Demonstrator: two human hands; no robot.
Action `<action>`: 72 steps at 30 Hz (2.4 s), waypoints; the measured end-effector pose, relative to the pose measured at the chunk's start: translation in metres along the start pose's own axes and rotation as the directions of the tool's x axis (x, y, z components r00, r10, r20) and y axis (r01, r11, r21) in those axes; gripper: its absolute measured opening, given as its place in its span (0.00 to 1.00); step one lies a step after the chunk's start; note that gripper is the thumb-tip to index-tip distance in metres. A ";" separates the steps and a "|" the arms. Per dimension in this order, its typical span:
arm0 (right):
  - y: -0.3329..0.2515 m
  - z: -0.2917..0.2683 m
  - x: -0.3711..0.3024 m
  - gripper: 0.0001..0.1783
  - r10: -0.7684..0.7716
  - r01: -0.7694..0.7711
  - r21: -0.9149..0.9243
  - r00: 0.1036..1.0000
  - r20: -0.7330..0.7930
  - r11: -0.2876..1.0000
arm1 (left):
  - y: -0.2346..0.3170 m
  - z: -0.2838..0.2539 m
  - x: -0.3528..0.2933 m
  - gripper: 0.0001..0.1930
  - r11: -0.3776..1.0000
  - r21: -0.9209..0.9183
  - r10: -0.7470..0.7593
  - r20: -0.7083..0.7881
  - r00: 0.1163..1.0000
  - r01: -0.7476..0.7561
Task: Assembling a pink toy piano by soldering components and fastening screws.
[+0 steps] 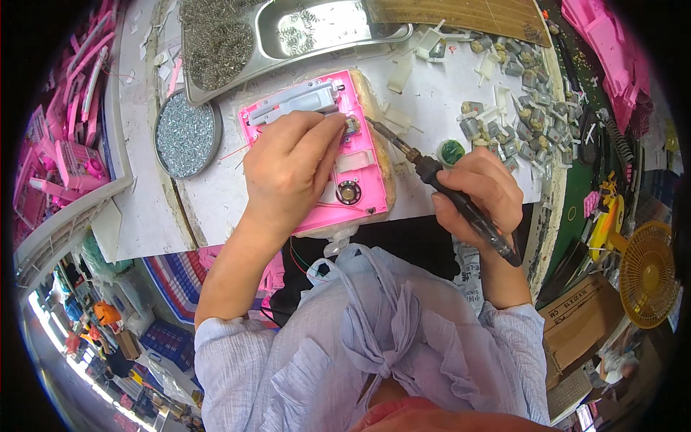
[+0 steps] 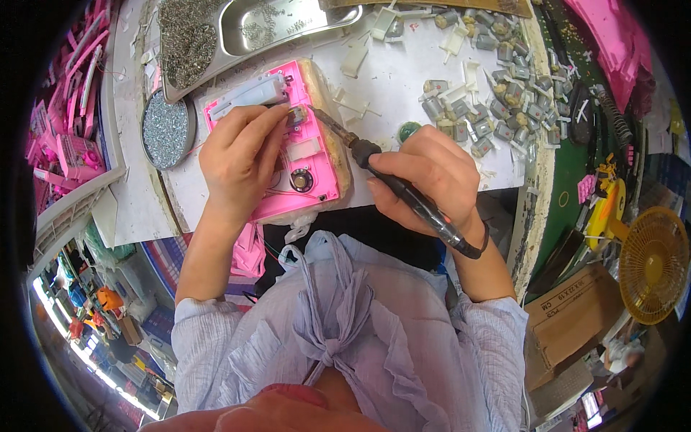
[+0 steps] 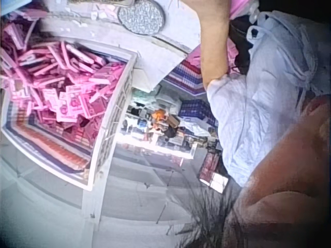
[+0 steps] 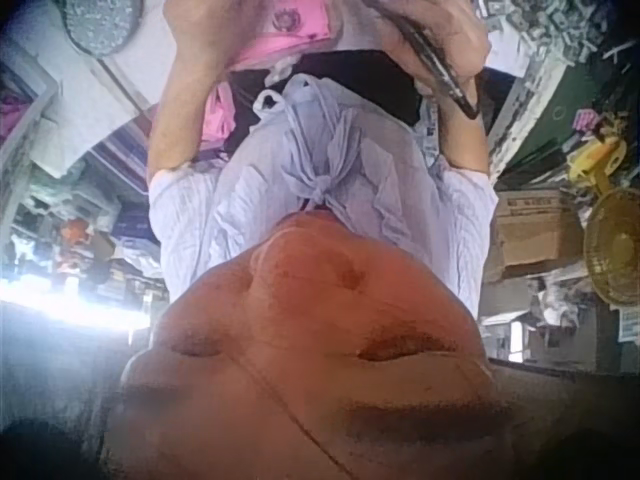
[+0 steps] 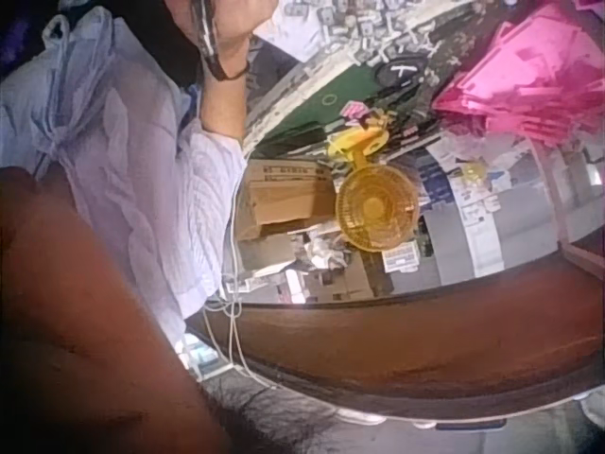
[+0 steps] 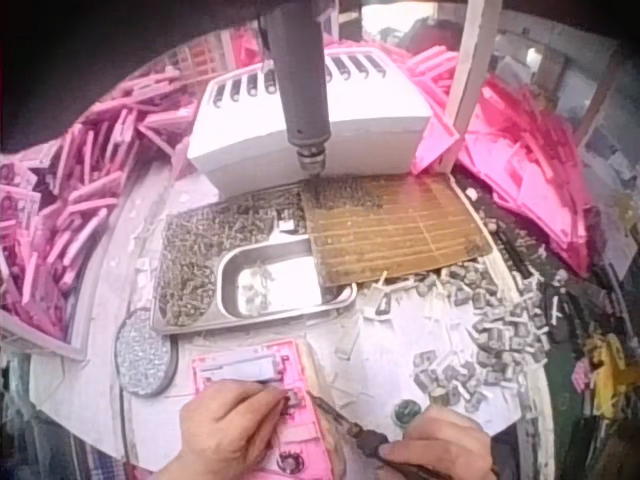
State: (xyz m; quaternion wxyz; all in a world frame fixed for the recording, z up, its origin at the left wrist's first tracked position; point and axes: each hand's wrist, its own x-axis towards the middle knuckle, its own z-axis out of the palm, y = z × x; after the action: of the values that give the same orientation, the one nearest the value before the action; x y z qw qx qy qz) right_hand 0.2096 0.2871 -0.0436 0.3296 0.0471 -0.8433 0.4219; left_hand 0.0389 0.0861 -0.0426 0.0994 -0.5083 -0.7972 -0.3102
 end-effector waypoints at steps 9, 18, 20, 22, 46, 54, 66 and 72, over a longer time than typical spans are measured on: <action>0.002 0.006 0.001 0.18 0.007 -0.007 0.022 1.000 0.005 1.000 | 0.004 0.005 0.002 0.11 0.999 0.047 -0.009 0.015 1.000 0.008; 0.005 0.012 0.003 0.19 -0.001 0.001 0.020 1.000 0.012 1.000 | 0.005 0.003 0.002 0.11 0.999 0.045 -0.014 0.013 1.000 0.014; 0.005 0.012 0.002 0.19 0.007 -0.007 0.023 1.000 0.010 1.000 | 0.006 0.003 0.002 0.11 0.999 0.045 -0.026 0.029 0.999 0.025; 0.006 0.013 0.002 0.19 0.006 -0.006 0.027 1.000 0.006 1.000 | 0.006 0.002 0.002 0.11 0.998 0.053 -0.030 0.041 0.999 0.028; 0.002 0.005 0.005 0.19 -0.006 0.006 0.009 1.000 0.001 1.000 | 0.005 -0.002 0.000 0.16 0.999 0.053 -0.010 -0.003 1.000 0.010; 0.004 -0.004 0.006 0.17 -0.011 0.011 0.017 0.999 -0.034 1.000 | -0.016 -0.064 -0.031 0.13 0.896 0.377 -0.319 0.177 0.931 0.235; -0.017 0.031 0.017 0.20 0.193 -0.184 0.209 0.981 -0.026 0.961 | -0.011 -0.024 -0.008 0.02 0.770 -0.519 -0.444 -0.018 0.896 0.372; -0.022 0.072 0.049 0.26 0.365 -0.338 0.415 0.931 0.015 0.845 | -0.007 -0.015 -0.011 0.04 0.340 -0.819 -0.630 0.167 0.759 0.462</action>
State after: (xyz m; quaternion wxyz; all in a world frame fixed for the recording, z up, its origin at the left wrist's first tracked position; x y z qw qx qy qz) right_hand 0.1420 0.2292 -0.0303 0.2565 -0.0535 -0.7187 0.6440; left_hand 0.0362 0.0669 -0.0390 -0.1889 -0.1646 -0.6654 -0.7032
